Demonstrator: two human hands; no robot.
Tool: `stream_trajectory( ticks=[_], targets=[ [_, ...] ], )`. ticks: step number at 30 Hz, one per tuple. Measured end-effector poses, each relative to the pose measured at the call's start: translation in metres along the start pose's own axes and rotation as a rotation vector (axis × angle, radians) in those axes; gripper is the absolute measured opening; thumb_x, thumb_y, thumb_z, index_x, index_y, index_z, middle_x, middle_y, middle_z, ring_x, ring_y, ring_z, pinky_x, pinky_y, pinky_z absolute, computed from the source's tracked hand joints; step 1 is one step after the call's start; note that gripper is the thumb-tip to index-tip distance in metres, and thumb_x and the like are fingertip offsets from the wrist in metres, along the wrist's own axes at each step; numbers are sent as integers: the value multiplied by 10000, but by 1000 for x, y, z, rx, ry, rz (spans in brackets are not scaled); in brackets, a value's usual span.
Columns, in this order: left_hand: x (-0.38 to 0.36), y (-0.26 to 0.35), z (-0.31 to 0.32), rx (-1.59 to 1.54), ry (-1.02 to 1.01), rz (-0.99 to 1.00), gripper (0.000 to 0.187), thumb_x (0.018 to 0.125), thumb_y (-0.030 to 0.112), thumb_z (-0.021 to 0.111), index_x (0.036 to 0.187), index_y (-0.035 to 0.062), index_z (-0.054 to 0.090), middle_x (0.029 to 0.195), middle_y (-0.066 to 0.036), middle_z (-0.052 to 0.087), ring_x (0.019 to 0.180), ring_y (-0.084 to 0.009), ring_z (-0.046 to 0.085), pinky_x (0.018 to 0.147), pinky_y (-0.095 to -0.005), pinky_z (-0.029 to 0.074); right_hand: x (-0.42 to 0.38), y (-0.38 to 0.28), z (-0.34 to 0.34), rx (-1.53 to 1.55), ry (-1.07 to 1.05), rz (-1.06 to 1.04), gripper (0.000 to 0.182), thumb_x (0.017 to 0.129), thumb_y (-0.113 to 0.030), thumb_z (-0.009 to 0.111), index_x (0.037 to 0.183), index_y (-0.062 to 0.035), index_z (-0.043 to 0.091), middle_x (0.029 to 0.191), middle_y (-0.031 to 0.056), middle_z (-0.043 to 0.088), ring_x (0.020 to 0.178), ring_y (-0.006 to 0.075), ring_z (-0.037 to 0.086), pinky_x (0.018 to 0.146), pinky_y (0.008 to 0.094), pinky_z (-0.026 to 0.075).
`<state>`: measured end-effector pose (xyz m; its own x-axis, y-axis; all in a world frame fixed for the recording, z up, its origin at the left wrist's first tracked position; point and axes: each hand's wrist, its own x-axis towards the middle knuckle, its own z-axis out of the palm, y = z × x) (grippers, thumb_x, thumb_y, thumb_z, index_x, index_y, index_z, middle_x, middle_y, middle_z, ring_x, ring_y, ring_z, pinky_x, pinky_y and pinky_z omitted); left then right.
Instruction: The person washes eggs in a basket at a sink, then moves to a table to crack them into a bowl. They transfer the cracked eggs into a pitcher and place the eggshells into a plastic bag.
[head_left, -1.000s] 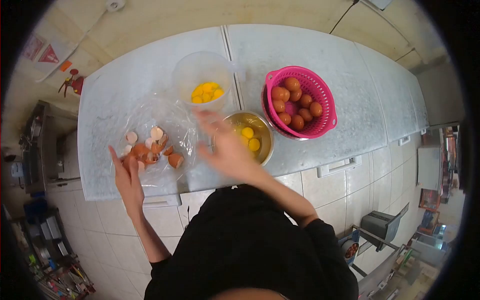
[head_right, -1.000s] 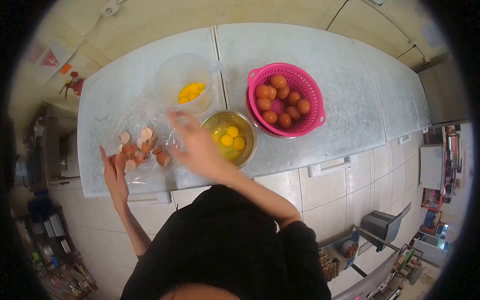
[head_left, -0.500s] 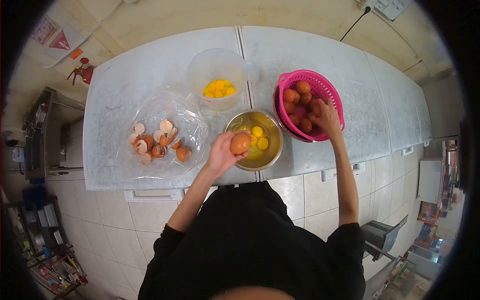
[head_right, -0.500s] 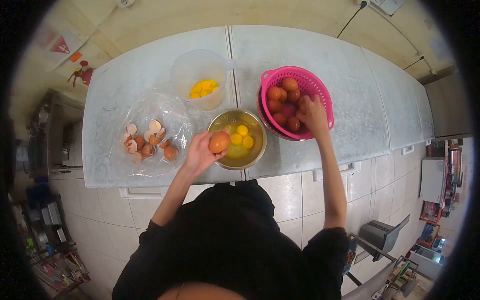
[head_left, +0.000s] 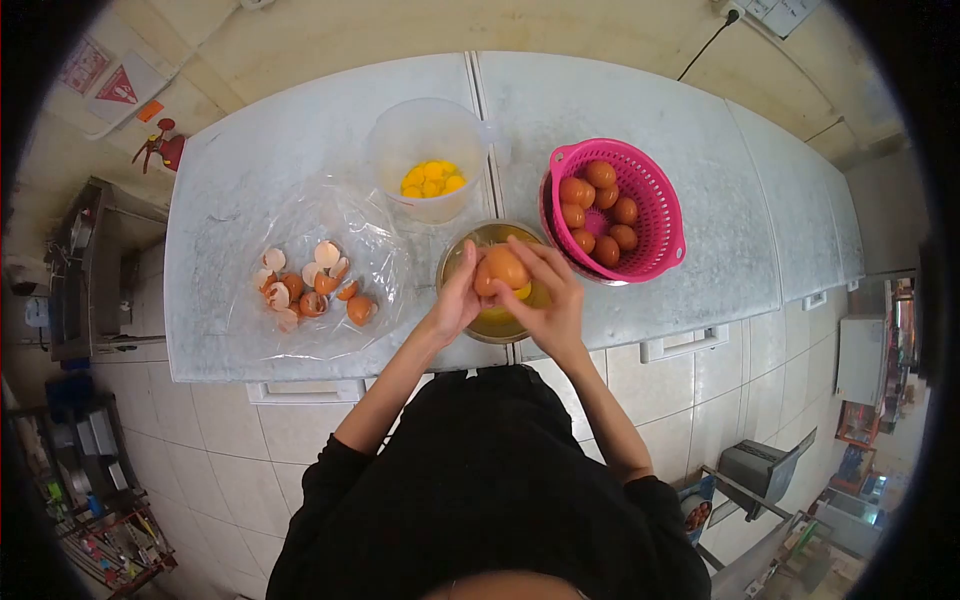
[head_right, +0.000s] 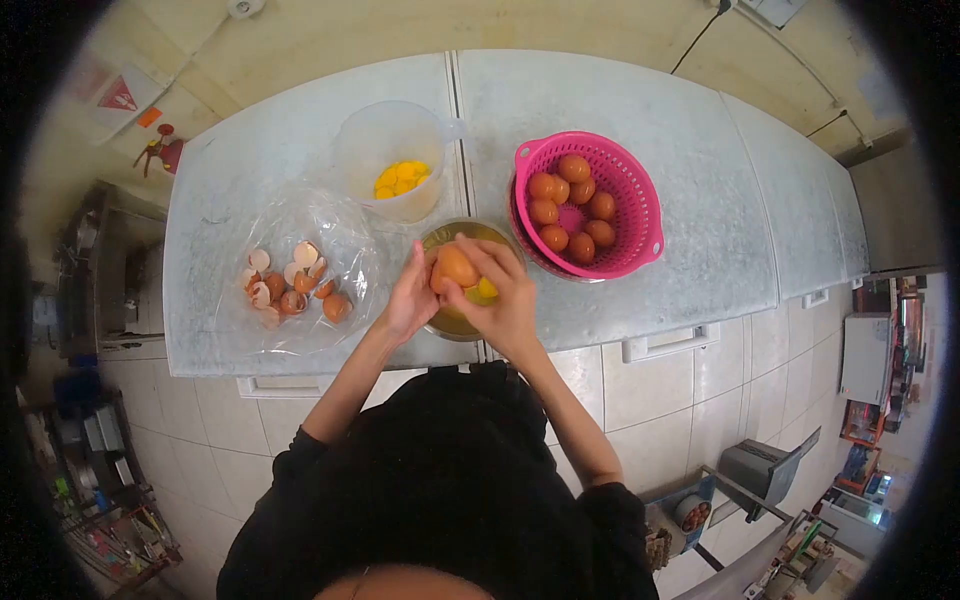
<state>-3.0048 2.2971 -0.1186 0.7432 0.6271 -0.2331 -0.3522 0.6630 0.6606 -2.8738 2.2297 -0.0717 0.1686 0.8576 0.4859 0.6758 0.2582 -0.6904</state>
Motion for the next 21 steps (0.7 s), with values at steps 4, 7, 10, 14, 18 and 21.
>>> stream_trajectory(
  ticks=[4, 7, 10, 14, 18, 21],
  targets=[
    [-7, 17, 3, 406, -31, 81, 435, 930, 337, 510, 1274, 78, 449, 1113, -71, 570, 912, -157, 585, 756, -275, 460, 9, 11, -8, 655, 26, 546, 492, 818, -96, 671, 1274, -11, 507, 1029, 78, 617, 878, 137, 615, 779, 251, 503],
    [-6, 26, 8, 776, 6, 341, 424, 862, 165, 599, 1255, 57, 481, 1051, -114, 617, 905, -200, 619, 779, -302, 475, 14, 9, -12, 866, -94, 753, 521, 866, -106, 630, 1335, -1, 429, 1006, 76, 630, 769, 124, 626, 761, 235, 502],
    [-7, 29, 8, 979, 58, 523, 403, 826, 142, 632, 1204, 54, 522, 998, -152, 643, 939, -266, 634, 799, -337, 483, 9, 11, -5, 744, -86, 451, 548, 849, -112, 636, 1338, 6, 420, 965, 78, 650, 700, 124, 630, 721, 242, 516],
    [-7, 21, 6, 1229, 169, 593, 405, 789, 78, 630, 1184, 64, 538, 987, -152, 637, 901, -272, 645, 765, -326, 500, 6, 22, -3, 415, -191, 359, 644, 749, -79, 678, 1335, 6, 424, 1013, 129, 627, 793, 142, 626, 732, 264, 511],
    [-6, 7, 2, 1344, 286, 681, 418, 769, 85, 643, 1177, 97, 551, 989, -147, 637, 860, -320, 640, 721, -351, 516, 2, 29, 5, 155, -141, 172, 726, 654, -104, 716, 1326, -28, 452, 849, 148, 623, 655, 192, 602, 662, 300, 507],
    [-3, 1, -1, 1383, 328, 780, 399, 768, 87, 643, 1159, 103, 565, 980, -133, 643, 835, -316, 642, 694, -358, 519, -1, 31, 9, 112, -130, 146, 712, 654, -83, 701, 1324, -50, 462, 878, 160, 610, 627, 211, 571, 649, 326, 500]
  ],
)
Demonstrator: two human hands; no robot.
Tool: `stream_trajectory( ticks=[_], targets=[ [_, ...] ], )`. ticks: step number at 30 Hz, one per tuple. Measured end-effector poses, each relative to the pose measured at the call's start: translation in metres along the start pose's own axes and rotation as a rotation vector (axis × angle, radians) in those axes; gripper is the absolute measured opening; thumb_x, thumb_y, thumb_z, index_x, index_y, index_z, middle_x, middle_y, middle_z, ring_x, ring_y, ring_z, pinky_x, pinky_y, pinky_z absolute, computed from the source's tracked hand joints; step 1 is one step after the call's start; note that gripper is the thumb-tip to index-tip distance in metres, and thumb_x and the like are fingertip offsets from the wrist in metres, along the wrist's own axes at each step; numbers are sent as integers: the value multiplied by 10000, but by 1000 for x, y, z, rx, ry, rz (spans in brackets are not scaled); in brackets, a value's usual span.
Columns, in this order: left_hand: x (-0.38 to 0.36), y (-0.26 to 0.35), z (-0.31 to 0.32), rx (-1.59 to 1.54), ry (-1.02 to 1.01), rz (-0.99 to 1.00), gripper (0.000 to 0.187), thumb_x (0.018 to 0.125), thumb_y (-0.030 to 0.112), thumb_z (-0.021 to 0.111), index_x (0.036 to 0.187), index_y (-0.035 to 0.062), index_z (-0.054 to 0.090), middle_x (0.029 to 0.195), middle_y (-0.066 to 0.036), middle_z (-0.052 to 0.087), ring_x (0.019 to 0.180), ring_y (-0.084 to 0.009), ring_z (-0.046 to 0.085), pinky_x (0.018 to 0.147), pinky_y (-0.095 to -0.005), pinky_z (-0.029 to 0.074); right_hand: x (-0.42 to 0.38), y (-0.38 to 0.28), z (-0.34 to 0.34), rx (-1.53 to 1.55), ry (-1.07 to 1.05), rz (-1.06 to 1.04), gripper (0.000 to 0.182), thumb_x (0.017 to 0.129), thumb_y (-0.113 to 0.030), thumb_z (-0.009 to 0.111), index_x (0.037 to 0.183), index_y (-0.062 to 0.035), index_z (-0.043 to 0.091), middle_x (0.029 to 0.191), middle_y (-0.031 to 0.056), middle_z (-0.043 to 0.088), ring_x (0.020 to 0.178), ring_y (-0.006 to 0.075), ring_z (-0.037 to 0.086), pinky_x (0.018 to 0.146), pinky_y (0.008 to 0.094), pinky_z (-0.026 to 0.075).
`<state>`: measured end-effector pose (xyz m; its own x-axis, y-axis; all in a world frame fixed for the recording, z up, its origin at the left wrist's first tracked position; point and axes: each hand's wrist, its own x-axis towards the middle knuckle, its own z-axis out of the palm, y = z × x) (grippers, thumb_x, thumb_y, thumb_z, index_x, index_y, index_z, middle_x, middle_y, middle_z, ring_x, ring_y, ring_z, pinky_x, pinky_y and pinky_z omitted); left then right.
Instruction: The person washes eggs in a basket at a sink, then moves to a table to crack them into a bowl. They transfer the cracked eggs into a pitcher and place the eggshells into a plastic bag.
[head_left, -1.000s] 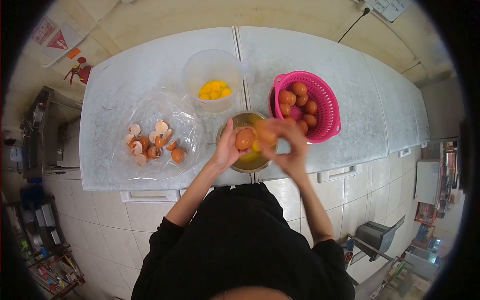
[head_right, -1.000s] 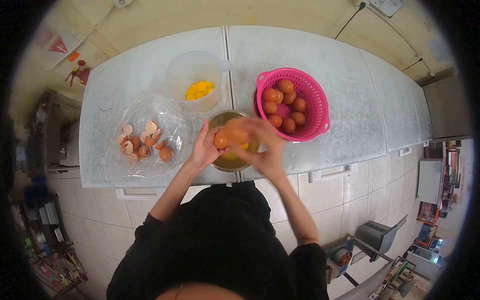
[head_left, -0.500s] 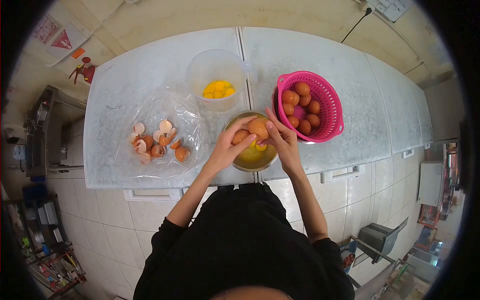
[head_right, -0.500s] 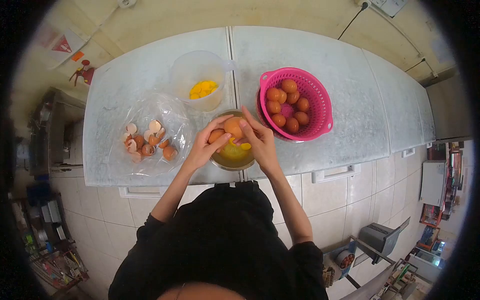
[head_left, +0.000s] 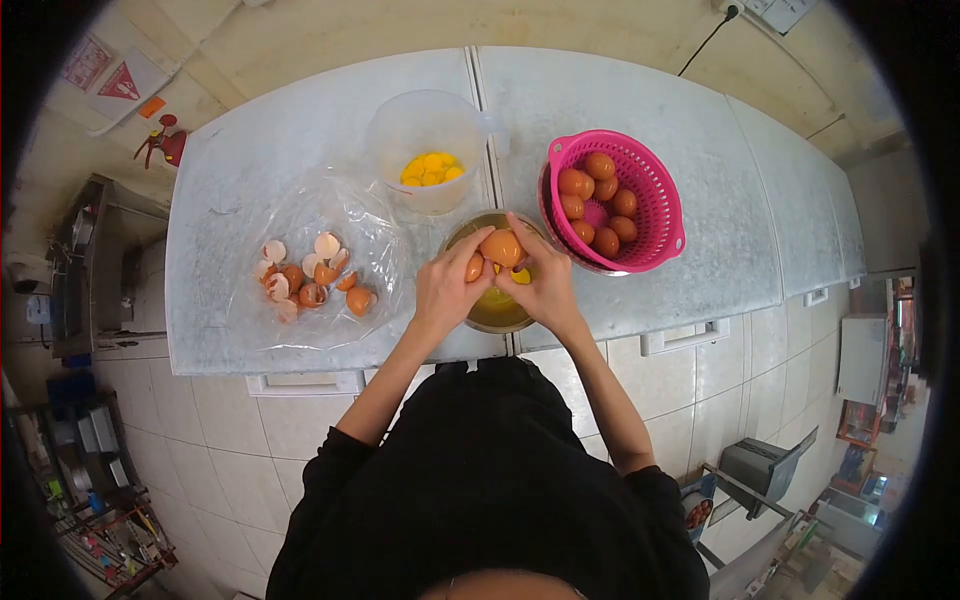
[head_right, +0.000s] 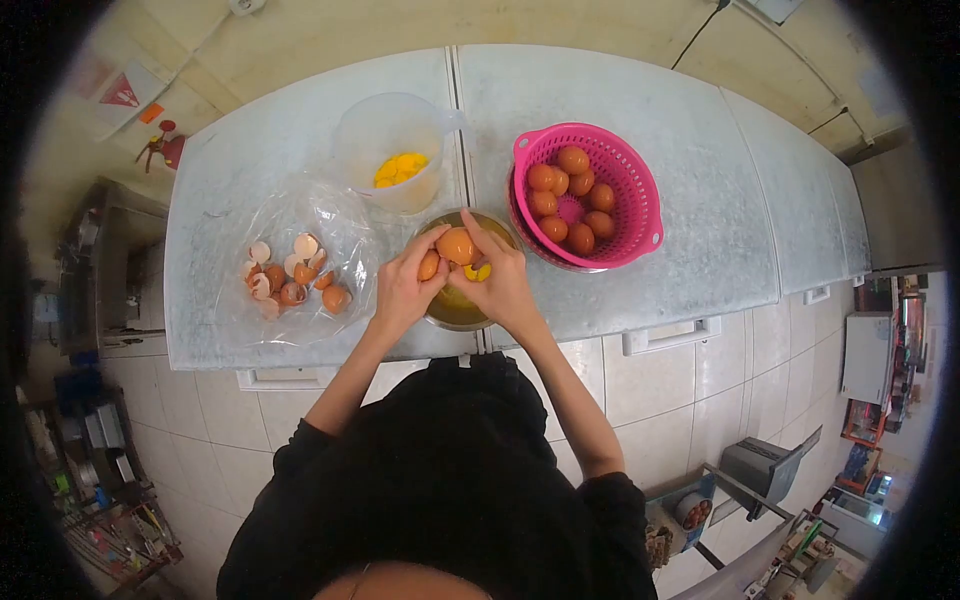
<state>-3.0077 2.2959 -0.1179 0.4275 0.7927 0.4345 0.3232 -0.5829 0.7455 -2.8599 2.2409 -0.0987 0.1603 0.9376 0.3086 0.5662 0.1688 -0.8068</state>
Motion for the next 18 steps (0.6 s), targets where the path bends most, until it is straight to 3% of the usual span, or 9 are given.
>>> stream_trajectory(
  ticks=[4, 6, 9, 14, 16, 18],
  targets=[
    [0, -4, 1, 39, -8, -9, 364, 768, 74, 633, 1128, 103, 587, 963, -118, 644, 797, -300, 644, 673, -355, 521, -4, 0, 3, 14, 21, -32, 702, 646, -51, 681, 1316, -61, 472, 1009, 178, 590, 759, 246, 577, 718, 340, 496],
    [3, -13, 3, 97, 52, 105, 372, 731, 66, 640, 1094, 142, 619, 842, -54, 627, 676, -241, 619, 579, -342, 510, -7, -2, 4, -238, 51, -178, 681, 641, -4, 654, 1298, -76, 491, 1121, 158, 556, 887, 278, 549, 782, 355, 481],
    [8, 0, -5, 180, 6, 152, 338, 753, 45, 626, 1085, 105, 620, 898, -87, 637, 741, -266, 634, 639, -343, 522, -7, -7, 1, -410, 115, -249, 659, 634, 26, 642, 1272, -88, 520, 1151, 128, 547, 950, 297, 525, 825, 368, 467],
    [24, 21, -9, 155, 142, 331, 411, 727, 83, 642, 1129, 163, 621, 837, -16, 614, 643, -202, 592, 549, -311, 506, -5, -31, -20, -479, 250, -361, 589, 644, 45, 644, 1212, -96, 577, 1161, 121, 524, 953, 296, 536, 801, 371, 481],
    [27, 29, -11, 134, 160, 356, 428, 726, 88, 644, 1146, 167, 614, 824, -15, 606, 643, -201, 590, 545, -313, 506, -7, -36, -21, -335, 316, -284, 577, 654, 57, 642, 1207, -98, 584, 1151, 141, 500, 944, 278, 546, 782, 359, 491],
    [27, 32, -13, 167, 54, 302, 430, 742, 112, 646, 1166, 159, 595, 848, -30, 585, 661, -212, 603, 549, -321, 507, -8, -34, -19, -286, 324, -225, 590, 645, 60, 651, 1212, -87, 580, 1155, 163, 468, 958, 270, 546, 791, 335, 493]
  ],
)
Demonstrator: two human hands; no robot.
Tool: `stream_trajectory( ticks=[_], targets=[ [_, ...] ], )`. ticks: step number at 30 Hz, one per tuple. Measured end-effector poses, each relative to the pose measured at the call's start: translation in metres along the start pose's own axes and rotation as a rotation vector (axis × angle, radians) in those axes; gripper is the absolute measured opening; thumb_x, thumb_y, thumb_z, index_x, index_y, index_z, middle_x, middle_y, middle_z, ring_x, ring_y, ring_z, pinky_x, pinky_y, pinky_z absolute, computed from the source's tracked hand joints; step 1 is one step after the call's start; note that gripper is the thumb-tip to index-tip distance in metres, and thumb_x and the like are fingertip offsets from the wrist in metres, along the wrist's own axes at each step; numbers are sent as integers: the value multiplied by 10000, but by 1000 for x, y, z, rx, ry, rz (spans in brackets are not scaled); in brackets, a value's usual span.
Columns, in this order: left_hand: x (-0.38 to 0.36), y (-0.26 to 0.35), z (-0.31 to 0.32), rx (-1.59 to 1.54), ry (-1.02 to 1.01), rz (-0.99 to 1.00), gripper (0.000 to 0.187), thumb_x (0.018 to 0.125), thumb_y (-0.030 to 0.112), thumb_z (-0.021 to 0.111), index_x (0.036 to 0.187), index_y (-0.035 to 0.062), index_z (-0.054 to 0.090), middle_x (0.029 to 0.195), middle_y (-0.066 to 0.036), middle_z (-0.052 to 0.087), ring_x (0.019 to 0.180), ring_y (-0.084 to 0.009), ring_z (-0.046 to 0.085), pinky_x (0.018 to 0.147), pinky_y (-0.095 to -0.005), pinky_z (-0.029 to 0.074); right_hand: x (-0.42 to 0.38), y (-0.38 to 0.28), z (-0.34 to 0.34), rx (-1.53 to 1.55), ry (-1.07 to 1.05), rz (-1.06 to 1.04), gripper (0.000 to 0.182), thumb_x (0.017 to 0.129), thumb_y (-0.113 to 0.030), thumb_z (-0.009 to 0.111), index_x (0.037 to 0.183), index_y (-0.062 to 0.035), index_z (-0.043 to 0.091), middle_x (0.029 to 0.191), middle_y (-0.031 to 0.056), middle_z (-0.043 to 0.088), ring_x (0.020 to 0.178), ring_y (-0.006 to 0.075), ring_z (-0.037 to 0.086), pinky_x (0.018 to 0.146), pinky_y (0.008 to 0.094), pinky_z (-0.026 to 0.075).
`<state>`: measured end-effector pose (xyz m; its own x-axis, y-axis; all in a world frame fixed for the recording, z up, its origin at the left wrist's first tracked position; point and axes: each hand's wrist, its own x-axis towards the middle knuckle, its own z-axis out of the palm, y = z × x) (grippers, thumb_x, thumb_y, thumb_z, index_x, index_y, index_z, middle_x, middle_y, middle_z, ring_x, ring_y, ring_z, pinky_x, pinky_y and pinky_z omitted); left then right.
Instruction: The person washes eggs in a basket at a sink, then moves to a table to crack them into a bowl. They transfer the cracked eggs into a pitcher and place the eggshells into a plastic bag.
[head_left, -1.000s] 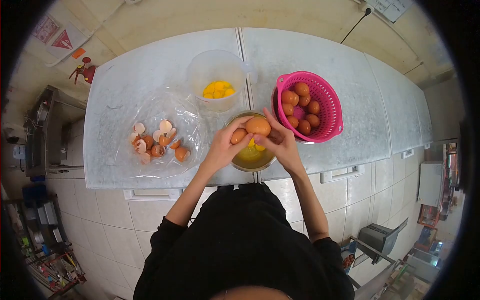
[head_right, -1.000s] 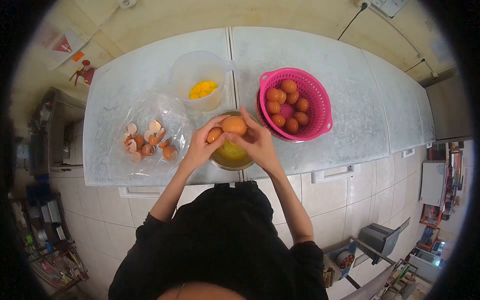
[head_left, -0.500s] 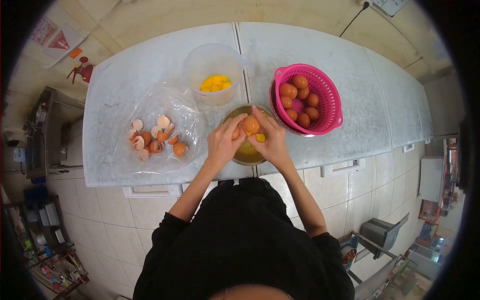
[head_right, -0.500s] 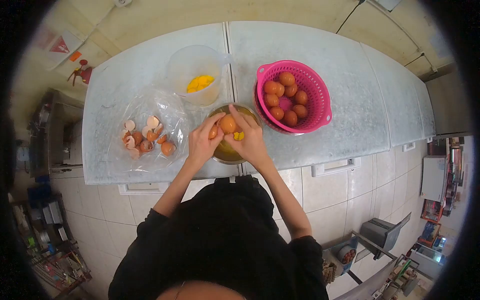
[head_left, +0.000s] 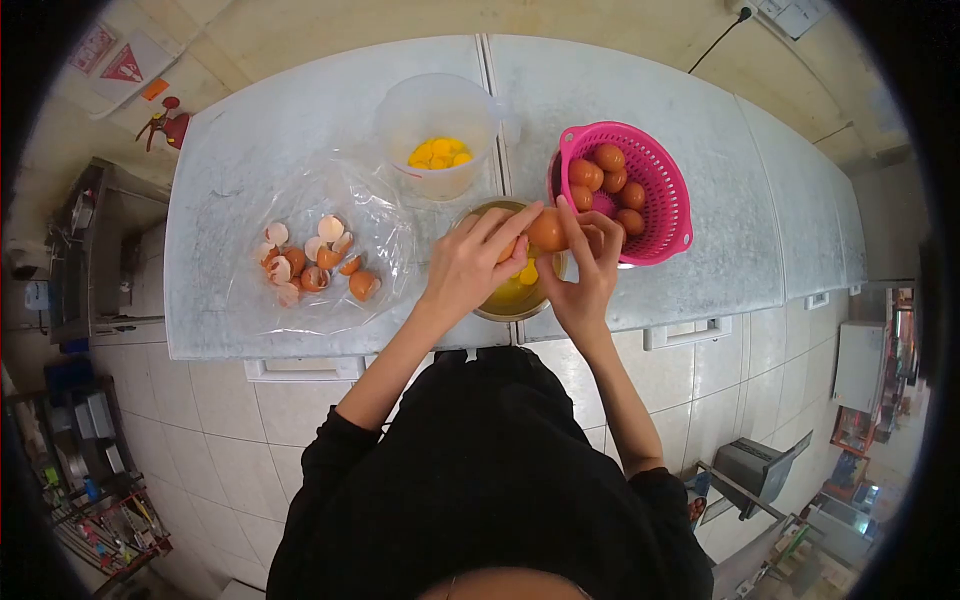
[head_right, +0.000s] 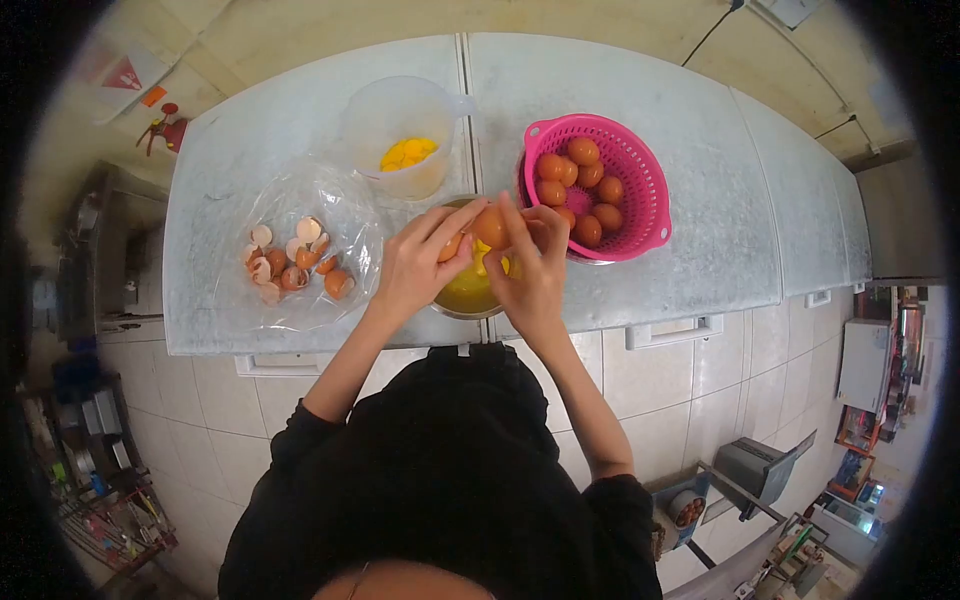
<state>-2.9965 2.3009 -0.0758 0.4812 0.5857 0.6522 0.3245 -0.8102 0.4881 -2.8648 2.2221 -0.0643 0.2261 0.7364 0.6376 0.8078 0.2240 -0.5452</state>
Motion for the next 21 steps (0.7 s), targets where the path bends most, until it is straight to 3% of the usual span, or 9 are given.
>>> stream_trajectory(
  ticks=[3, 5, 7, 10, 12, 13, 15, 19, 21],
  targets=[
    [-16, -4, 4, 5, -195, -207, 438, 767, 92, 643, 1196, 151, 573, 917, -77, 582, 714, -270, 615, 624, -355, 524, -23, 26, 25, 50, -97, 205, 599, 662, 31, 680, 1240, -57, 552, 1070, 153, 524, 896, 233, 593, 752, 299, 511],
    [-29, -8, -10, 21, -200, -251, 451, 780, 111, 639, 1221, 155, 555, 940, -83, 568, 738, -273, 612, 637, -361, 522, -43, 41, 59, 533, -231, 560, 607, 699, -28, 708, 1271, -19, 506, 1026, 152, 580, 834, 200, 632, 697, 280, 524],
    [-43, -15, -42, 55, -208, -348, 469, 802, 139, 631, 1259, 157, 527, 987, -99, 552, 809, -282, 603, 678, -368, 512, -33, 9, 82, 724, -322, 593, 646, 728, -61, 717, 1313, -2, 448, 1021, 157, 622, 769, 172, 652, 639, 262, 532],
    [-45, -32, -111, 252, -72, -338, 435, 824, 165, 612, 1248, 114, 528, 1011, -100, 548, 856, -276, 602, 697, -370, 501, 1, -46, 101, 825, -602, 602, 670, 753, -140, 713, 1338, -12, 413, 1208, 228, 532, 950, 251, 632, 773, 322, 518],
    [-52, -50, -141, 372, -79, -487, 429, 857, 152, 586, 1275, 89, 506, 1063, -128, 545, 922, -300, 570, 753, -380, 483, 13, -64, 107, 557, -560, 203, 693, 779, -254, 694, 1353, -19, 386, 1315, 257, 421, 1120, 338, 533, 908, 395, 448],
    [-61, -62, -149, 369, -78, -479, 429, 857, 152, 586, 1275, 89, 506, 1063, -128, 545, 922, -300, 570, 753, -380, 483, 15, -66, 94, 491, -551, 242, 686, 779, -315, 672, 1342, -32, 401, 1350, 266, 354, 1190, 396, 420, 1005, 460, 328],
    [-90, -83, -154, 340, 30, -562, 347, 893, 166, 550, 1215, 38, 530, 1059, -142, 563, 917, -298, 565, 758, -375, 476, -5, -35, 72, 72, -369, 127, 642, 755, -269, 683, 1301, -37, 438, 1288, 253, 414, 1154, 396, 416, 999, 468, 307],
    [-132, -86, -154, 141, 76, -622, 265, 915, 184, 517, 1120, 25, 570, 1013, -120, 589, 821, -224, 566, 708, -321, 469, -92, 48, 30, -65, -95, 569, 659, 762, -168, 672, 1322, -52, 343, 1298, 217, 373, 1149, 354, 418, 945, 461, 350],
    [-143, -83, -152, -366, 135, -1059, 221, 922, 208, 492, 1029, 47, 599, 959, -80, 595, 724, -148, 534, 640, -261, 430, -104, 55, 21, -38, -139, 773, 680, 783, -150, 653, 1351, -61, 290, 1309, 206, 360, 1129, 333, 460, 903, 454, 419]
  ],
)
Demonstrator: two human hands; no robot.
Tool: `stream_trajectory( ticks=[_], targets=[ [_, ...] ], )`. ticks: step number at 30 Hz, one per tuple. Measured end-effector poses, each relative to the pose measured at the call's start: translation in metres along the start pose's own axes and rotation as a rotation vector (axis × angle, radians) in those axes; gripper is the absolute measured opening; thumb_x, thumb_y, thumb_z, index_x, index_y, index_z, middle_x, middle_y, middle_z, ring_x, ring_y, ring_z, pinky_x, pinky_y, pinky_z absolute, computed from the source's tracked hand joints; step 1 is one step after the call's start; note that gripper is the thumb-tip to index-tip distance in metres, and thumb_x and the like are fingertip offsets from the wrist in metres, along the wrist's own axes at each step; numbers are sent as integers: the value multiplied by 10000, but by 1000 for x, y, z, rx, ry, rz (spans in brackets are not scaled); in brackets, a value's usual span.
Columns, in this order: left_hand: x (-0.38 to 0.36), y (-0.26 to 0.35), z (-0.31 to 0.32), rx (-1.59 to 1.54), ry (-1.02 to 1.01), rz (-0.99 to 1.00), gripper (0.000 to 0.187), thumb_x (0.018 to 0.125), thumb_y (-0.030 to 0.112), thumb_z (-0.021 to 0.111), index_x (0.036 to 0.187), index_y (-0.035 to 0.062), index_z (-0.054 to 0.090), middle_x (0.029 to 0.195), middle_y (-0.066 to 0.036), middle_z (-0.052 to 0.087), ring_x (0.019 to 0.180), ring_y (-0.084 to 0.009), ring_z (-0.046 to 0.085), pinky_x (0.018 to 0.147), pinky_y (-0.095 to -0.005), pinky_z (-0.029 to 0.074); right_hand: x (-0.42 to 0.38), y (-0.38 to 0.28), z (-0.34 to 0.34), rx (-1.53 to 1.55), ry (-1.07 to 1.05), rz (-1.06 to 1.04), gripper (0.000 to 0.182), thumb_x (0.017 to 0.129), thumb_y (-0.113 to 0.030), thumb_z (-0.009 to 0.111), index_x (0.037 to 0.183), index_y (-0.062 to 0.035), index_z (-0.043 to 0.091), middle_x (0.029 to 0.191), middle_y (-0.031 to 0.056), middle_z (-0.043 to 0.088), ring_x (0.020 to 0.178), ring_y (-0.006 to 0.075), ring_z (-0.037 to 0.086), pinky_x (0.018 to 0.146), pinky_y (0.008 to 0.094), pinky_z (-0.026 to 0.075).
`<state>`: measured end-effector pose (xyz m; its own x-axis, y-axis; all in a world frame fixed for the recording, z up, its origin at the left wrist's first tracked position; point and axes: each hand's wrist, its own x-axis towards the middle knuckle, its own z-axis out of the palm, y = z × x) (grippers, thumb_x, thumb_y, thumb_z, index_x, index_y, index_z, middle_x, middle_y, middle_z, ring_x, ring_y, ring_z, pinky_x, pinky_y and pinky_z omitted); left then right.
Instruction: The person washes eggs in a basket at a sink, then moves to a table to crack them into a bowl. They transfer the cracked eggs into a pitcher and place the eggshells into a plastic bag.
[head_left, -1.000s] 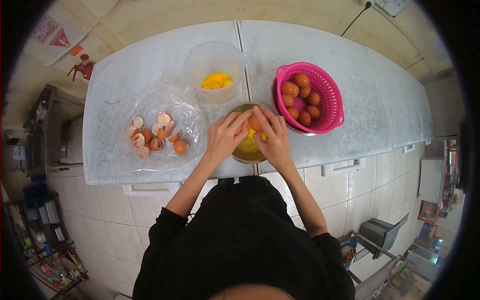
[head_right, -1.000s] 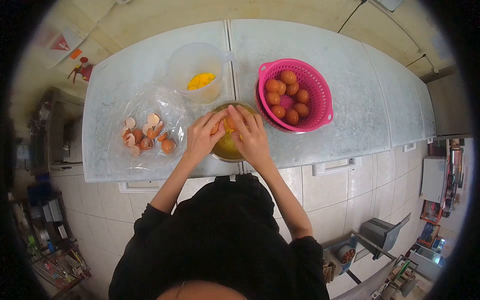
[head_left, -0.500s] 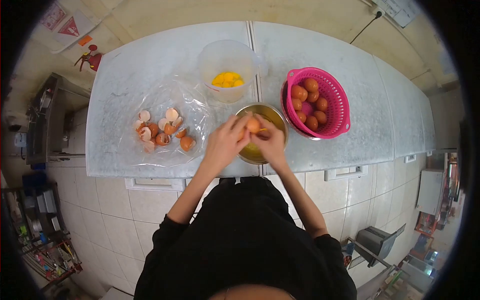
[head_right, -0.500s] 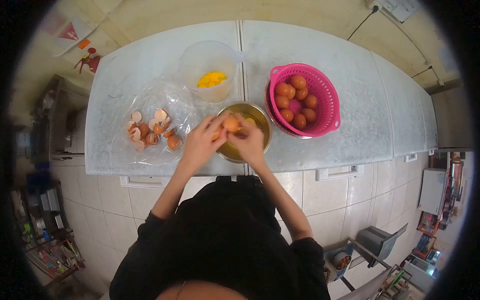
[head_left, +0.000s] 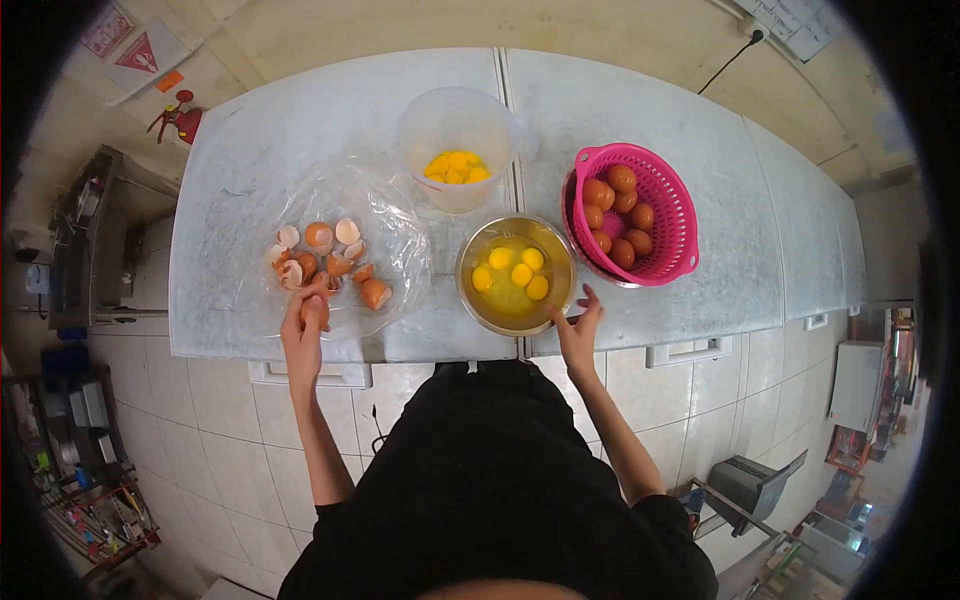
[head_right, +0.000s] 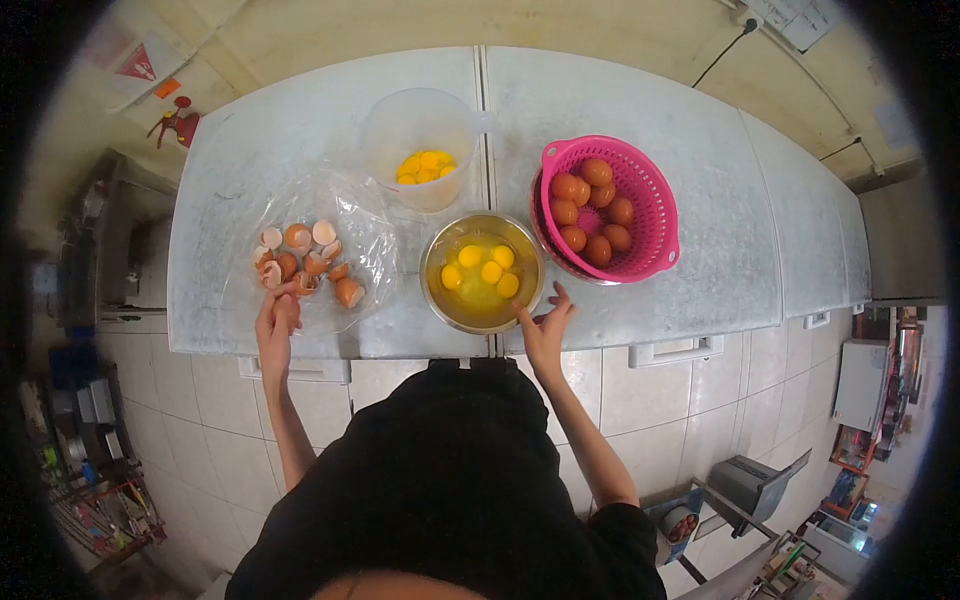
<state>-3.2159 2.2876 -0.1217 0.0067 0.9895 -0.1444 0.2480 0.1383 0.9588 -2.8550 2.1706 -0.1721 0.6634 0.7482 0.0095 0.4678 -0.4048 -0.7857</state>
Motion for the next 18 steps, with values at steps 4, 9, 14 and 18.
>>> stream_trajectory(
  ticks=[4, 9, 14, 18],
  targets=[
    [-1, 10, 18, -147, -7, -102, 248, 925, 213, 439, 1048, 58, 587, 949, -63, 590, 659, -111, 497, 592, -229, 387, 12, -3, 0, 760, -500, 411, 691, 844, -73, 531, 1418, -130, 150, 1359, 167, 327, 1047, 292, 558, 677, 372, 577],
    [14, 16, 23, -490, -101, -47, 384, 876, 222, 312, 1107, 12, 534, 960, -90, 587, 664, -125, 497, 584, -232, 380, 13, -28, -20, 853, -546, 365, 700, 853, -8, 440, 1446, -189, 115, 1383, 135, 327, 1030, 280, 574, 637, 364, 597],
    [8, 17, 24, -519, -66, -53, 435, 851, 281, 312, 1117, 24, 541, 970, -98, 587, 671, -136, 505, 598, -238, 379, 25, -83, -69, 844, -591, 327, 688, 842, 5, 427, 1450, -182, 167, 1312, 106, 435, 973, 212, 601, 599, 327, 595],
    [1, 10, 24, -536, -65, -41, 469, 845, 307, 305, 1138, 25, 539, 977, -99, 593, 674, -133, 505, 596, -245, 378, 50, -157, -99, 758, -519, 259, 653, 841, 0, 433, 1438, -171, 227, 1279, 84, 469, 913, 184, 609, 600, 309, 594]
  ],
)
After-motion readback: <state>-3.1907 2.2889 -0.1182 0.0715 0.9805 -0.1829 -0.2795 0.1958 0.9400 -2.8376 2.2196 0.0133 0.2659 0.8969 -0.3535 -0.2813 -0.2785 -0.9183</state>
